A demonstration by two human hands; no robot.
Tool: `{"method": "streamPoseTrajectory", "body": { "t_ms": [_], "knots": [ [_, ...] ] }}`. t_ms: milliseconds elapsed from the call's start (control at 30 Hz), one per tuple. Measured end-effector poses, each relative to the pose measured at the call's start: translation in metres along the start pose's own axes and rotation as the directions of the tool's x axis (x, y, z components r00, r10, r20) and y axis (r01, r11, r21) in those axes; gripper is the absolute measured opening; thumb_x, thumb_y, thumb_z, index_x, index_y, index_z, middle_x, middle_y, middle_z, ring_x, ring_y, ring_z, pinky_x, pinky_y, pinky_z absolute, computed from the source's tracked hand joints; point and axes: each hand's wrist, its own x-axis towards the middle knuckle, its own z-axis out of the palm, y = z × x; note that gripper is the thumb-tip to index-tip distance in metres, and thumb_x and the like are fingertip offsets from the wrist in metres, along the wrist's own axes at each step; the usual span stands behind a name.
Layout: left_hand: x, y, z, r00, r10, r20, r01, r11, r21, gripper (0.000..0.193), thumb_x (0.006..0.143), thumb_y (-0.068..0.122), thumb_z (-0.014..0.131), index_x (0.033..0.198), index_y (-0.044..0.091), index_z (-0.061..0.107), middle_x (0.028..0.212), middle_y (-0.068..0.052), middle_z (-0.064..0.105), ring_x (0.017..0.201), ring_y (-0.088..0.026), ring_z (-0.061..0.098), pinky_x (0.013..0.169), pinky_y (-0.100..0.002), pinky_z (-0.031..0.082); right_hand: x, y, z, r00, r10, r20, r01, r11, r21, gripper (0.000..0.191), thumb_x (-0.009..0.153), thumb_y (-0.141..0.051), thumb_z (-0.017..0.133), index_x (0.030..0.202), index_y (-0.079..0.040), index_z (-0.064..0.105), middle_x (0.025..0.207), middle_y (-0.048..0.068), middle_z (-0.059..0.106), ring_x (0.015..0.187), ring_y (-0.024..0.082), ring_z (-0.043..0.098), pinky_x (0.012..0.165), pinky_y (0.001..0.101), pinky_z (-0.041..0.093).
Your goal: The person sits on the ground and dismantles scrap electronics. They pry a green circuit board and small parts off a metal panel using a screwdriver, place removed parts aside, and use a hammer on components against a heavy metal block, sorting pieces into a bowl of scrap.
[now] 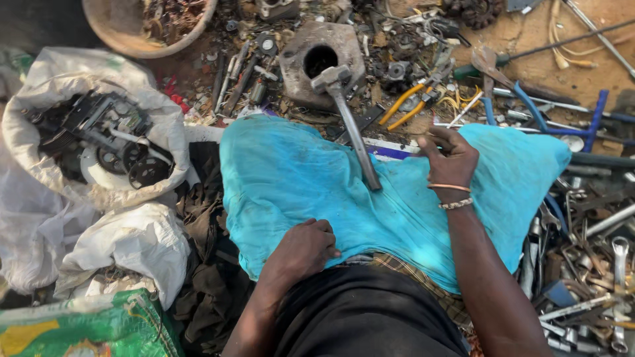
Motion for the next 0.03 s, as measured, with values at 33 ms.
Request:
{"method": "streamPoseTrajectory", "body": {
  "t_ms": [33],
  "knots": [
    [0.0047, 0.0015, -0.0027, 0.997, 0.042, -0.070, -0.044, 0.999, -0.022, 0.012, 0.084, 0.018, 0.070, 0.091, 0.011, 0.078, 0.107, -0.007, 0.074, 0.103, -0.029, 0.068, 0.100, -0.046, 0.050, -0.0065, 0.0026, -0.0047, 0.994, 0.109, -0.019, -0.109, 0.994, -0.025, 0.029, 0.100, -0.022, 0.079, 0.116, 0.002, 0.074, 0.087, 0.016, 0.073, 0.057, 0.012, 0.061, 0.044, 0.0260, 0.044]
  ]
}}
